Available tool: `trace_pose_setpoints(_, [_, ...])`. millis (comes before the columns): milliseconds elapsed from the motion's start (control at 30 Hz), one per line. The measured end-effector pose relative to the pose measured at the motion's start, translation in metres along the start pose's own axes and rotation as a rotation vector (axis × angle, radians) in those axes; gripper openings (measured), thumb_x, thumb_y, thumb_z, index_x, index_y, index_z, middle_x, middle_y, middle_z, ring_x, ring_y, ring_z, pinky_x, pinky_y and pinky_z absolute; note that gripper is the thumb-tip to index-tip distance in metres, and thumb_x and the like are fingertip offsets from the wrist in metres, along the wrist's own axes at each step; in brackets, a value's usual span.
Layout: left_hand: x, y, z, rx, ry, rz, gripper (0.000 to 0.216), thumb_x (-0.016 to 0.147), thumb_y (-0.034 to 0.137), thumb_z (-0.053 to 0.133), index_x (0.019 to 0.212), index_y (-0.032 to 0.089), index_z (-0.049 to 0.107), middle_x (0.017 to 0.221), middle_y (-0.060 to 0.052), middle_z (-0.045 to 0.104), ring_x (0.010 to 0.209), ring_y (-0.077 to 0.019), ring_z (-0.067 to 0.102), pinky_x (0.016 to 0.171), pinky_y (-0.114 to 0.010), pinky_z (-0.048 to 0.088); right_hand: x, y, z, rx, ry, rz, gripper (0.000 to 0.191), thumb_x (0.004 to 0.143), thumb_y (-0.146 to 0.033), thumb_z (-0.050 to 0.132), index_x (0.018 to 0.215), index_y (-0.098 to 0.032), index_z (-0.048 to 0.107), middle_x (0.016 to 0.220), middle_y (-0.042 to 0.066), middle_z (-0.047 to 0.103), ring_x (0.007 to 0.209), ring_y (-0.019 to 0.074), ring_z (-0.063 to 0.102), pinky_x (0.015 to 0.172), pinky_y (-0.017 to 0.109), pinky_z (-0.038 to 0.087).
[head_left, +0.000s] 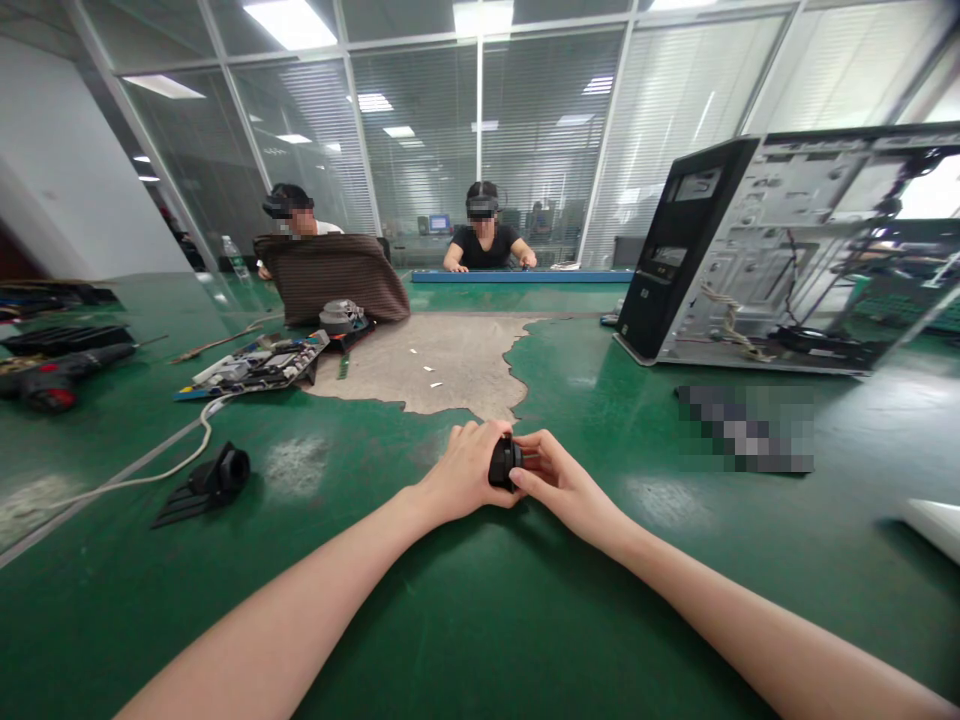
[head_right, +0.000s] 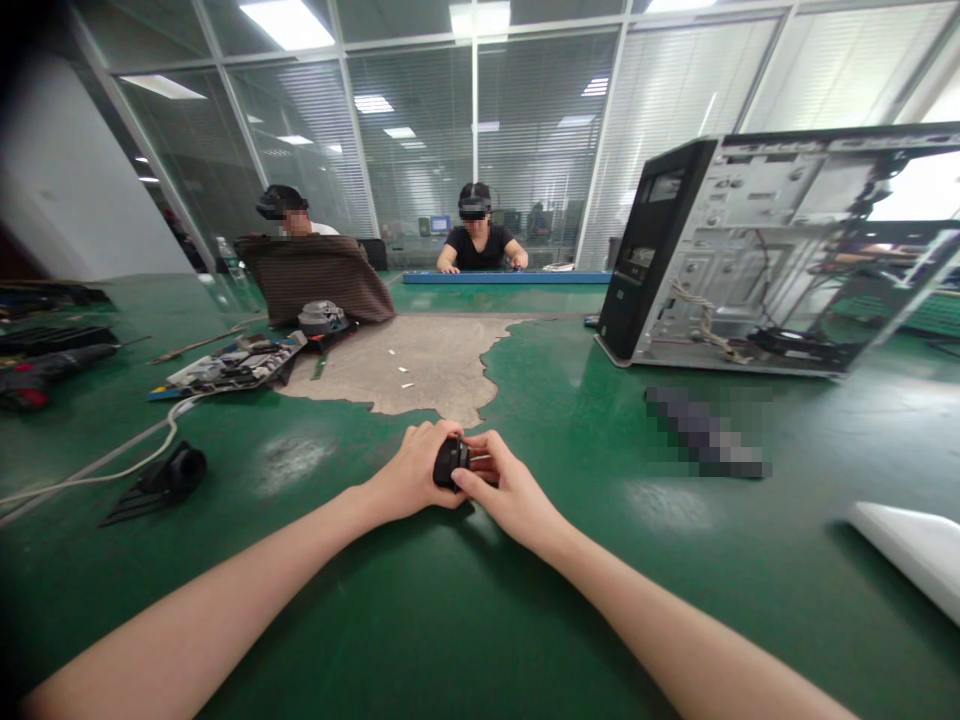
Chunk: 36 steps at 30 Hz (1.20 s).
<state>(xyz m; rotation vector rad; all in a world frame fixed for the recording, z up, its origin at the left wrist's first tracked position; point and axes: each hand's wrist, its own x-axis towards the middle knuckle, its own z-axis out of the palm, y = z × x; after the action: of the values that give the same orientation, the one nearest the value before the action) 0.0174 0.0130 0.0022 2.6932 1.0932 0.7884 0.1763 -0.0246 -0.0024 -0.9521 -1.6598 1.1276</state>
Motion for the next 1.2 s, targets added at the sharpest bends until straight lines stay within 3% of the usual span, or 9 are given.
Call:
trace_pose_setpoints(233, [0.0000, 0.0013, -0.0003, -0.012, 0.006, -0.010, 0.058, 0.058, 0.038, 0.064, 0.107, 0.021, 0.037, 0.102, -0.005, 0.052, 0.088, -0.0239, 0.047, 0.075, -0.034, 0.032, -0.0003, -0.0022, 0.0014, -0.043, 0.067, -0.031, 0.014, 0.079, -0.026, 0.052, 0.090, -0.021, 0.045, 0.092, 0.002, 0.053, 0.089, 0.0154, 0.055, 0.073, 0.029, 0.049])
trace_pose_setpoints(367, [0.0004, 0.0023, -0.0015, -0.011, -0.003, -0.007, 0.057, 0.059, 0.037, 0.064, 0.106, 0.021, 0.037, 0.101, -0.004, 0.053, 0.087, -0.0239, 0.047, 0.075, -0.034, 0.032, 0.0005, 0.0018, 0.0001, -0.034, 0.015, 0.010, 0.023, 0.081, -0.027, 0.050, 0.102, -0.022, 0.043, 0.093, 0.003, 0.055, 0.091, 0.0159, 0.056, 0.078, 0.032, 0.048])
trace_pose_setpoints(500, [-0.0002, 0.0021, -0.0025, -0.006, -0.022, -0.010, 0.058, 0.057, 0.034, 0.066, 0.106, 0.021, 0.037, 0.101, -0.004, 0.053, 0.086, -0.0233, 0.047, 0.074, -0.034, 0.032, -0.0020, 0.0000, -0.0006, -0.028, -0.017, -0.025, 0.022, 0.079, -0.025, 0.054, 0.098, -0.022, 0.044, 0.094, 0.002, 0.054, 0.089, 0.0154, 0.056, 0.080, 0.033, 0.047])
trace_pose_setpoints(733, [0.0000, -0.0012, -0.0017, 0.032, -0.001, 0.018, 0.058, 0.059, 0.040, 0.064, 0.107, 0.020, 0.037, 0.100, -0.005, 0.053, 0.087, -0.0233, 0.046, 0.075, -0.034, 0.032, 0.0003, -0.0014, 0.0014, -0.006, 0.063, -0.013, 0.017, 0.079, -0.028, 0.053, 0.092, -0.021, 0.046, 0.093, 0.003, 0.053, 0.089, 0.0163, 0.056, 0.069, 0.029, 0.051])
trace_pose_setpoints(867, [0.0006, -0.0046, -0.0021, 0.047, -0.001, 0.015, 0.057, 0.059, 0.040, 0.064, 0.105, 0.020, 0.037, 0.098, -0.004, 0.053, 0.086, -0.0230, 0.045, 0.076, -0.034, 0.031, 0.0030, 0.0004, 0.0015, -0.002, 0.008, 0.012, 0.022, 0.080, -0.027, 0.051, 0.100, -0.021, 0.045, 0.099, 0.004, 0.053, 0.091, 0.0164, 0.056, 0.073, 0.031, 0.051])
trace_pose_setpoints(1067, [-0.0001, -0.0051, -0.0022, 0.047, 0.005, -0.003, 0.058, 0.056, 0.033, 0.065, 0.106, 0.020, 0.037, 0.097, -0.004, 0.052, 0.085, -0.0224, 0.045, 0.075, -0.034, 0.032, -0.0005, -0.0031, 0.0012, -0.019, -0.024, -0.057, 0.020, 0.078, -0.021, 0.055, 0.095, -0.022, 0.045, 0.095, 0.001, 0.054, 0.093, 0.0156, 0.057, 0.084, 0.033, 0.048])
trace_pose_setpoints(1200, [0.0001, -0.0037, -0.0017, 0.035, 0.015, -0.017, 0.056, 0.059, 0.038, 0.063, 0.105, 0.020, 0.038, 0.096, -0.005, 0.052, 0.085, -0.0230, 0.045, 0.075, -0.035, 0.032, 0.0021, 0.0002, 0.0020, -0.014, 0.029, -0.036, 0.014, 0.079, -0.024, 0.052, 0.092, -0.022, 0.046, 0.091, 0.001, 0.054, 0.088, 0.0159, 0.058, 0.074, 0.032, 0.052])
